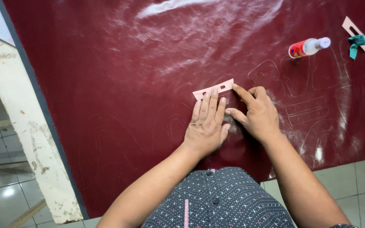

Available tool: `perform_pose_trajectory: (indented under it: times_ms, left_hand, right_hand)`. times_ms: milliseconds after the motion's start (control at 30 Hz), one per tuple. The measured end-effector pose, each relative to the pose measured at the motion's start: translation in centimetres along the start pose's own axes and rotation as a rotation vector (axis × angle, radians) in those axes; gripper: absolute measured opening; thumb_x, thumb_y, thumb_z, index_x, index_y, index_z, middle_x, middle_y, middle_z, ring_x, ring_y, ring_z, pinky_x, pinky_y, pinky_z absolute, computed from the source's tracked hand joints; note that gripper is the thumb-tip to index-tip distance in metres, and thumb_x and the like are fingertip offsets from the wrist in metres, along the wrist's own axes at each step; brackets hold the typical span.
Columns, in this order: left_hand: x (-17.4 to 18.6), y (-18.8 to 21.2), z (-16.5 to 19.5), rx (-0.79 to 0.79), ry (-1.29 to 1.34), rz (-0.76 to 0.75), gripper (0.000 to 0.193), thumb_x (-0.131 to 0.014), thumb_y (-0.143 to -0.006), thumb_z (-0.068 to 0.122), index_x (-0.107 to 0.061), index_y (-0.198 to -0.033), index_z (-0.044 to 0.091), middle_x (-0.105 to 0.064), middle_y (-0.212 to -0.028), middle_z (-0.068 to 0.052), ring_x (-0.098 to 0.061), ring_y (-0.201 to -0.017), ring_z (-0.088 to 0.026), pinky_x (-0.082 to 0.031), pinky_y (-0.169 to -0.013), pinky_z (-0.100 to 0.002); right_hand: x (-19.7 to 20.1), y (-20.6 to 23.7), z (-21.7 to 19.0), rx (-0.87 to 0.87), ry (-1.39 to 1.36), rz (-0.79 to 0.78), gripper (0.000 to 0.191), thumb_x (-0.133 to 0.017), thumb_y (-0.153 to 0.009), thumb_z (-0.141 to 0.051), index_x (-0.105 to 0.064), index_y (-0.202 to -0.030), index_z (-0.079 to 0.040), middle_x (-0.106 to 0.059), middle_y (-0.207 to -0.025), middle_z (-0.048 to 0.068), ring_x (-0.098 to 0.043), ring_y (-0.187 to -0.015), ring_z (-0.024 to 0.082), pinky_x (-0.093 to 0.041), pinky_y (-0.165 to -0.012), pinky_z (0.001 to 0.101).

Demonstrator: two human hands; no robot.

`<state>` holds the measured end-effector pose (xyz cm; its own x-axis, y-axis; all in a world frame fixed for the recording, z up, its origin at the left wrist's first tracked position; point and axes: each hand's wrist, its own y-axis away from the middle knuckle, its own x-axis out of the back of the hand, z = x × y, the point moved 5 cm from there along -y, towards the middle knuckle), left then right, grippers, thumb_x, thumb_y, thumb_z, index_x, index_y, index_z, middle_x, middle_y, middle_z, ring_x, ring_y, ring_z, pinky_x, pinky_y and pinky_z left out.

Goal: The person places small pink paper pattern pieces onto chalk outlines drawn on a red sheet of shoe-upper material, traces around them with a pointed stick, applies glue from a small bottle to a paper piece, and cuts a paper piece with a knife. They work through several pattern pieces one at a time across the sheet.

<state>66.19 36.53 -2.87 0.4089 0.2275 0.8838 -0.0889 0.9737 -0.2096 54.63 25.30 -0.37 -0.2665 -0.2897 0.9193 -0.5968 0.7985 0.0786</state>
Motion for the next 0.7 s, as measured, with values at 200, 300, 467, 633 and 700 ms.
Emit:
perform_pose_trajectory:
  times_ms: [200, 300, 467, 633, 700]
  left_hand:
    - [-0.8, 0.36, 0.16, -0.016, -0.086, -0.047, 0.08, -0.059, -0.095, 0.04, -0.04, -0.155, -0.009, -0.027, -0.168, -0.026, -0.021, -0.159, -0.037, -0.01, -0.13, -0.049]
    - [-0.93, 0.41, 0.01, -0.022, -0.061, -0.057, 0.08, -0.059, -0.095, 0.04, -0.039, -0.155, -0.01, -0.027, -0.168, -0.026, -0.019, -0.159, -0.037, -0.009, -0.131, -0.049]
    - [-0.98, 0.42, -0.23, -0.005, -0.027, -0.093, 0.081, -0.058, -0.094, 0.04, -0.039, -0.155, -0.01, -0.027, -0.166, -0.028, -0.019, -0.159, -0.037, -0.009, -0.13, -0.049]
    - [-0.88, 0.26, -0.28, 0.002, -0.032, -0.118, 0.082, -0.057, -0.093, 0.041, -0.038, -0.154, -0.011, -0.027, -0.167, -0.028, -0.019, -0.158, -0.037, -0.009, -0.129, -0.049]
    - [-0.78, 0.25, -0.3, 0.008, -0.026, -0.116, 0.082, -0.057, -0.094, 0.041, -0.038, -0.154, -0.01, -0.026, -0.167, -0.027, -0.018, -0.159, -0.036, -0.009, -0.13, -0.049]
  right_hand:
    - [-0.37, 0.19, 0.0, 0.024, 0.026, 0.038, 0.067, -0.084, -0.078, -0.043, -0.066, -0.138, -0.023, -0.056, -0.107, 0.009, -0.061, -0.091, 0.028, -0.053, -0.074, 0.0425]
    - [-0.49, 0.28, -0.03, 0.036, 0.021, 0.051, 0.067, -0.084, -0.078, -0.044, -0.067, -0.139, -0.022, -0.056, -0.106, 0.01, -0.06, -0.089, 0.027, -0.053, -0.073, 0.042]
    - [-0.56, 0.37, -0.15, 0.058, 0.022, 0.066, 0.066, -0.084, -0.079, -0.044, -0.067, -0.139, -0.021, -0.055, -0.105, 0.01, -0.06, -0.089, 0.027, -0.053, -0.074, 0.0414]
    - [-0.59, 0.32, -0.23, 0.067, 0.025, 0.064, 0.065, -0.083, -0.08, -0.044, -0.068, -0.139, -0.02, -0.055, -0.104, 0.01, -0.059, -0.088, 0.027, -0.053, -0.075, 0.0411]
    - [-0.59, 0.34, -0.27, 0.069, 0.026, 0.069, 0.065, -0.083, -0.08, -0.044, -0.068, -0.138, -0.02, -0.055, -0.104, 0.01, -0.059, -0.088, 0.027, -0.053, -0.075, 0.0411]
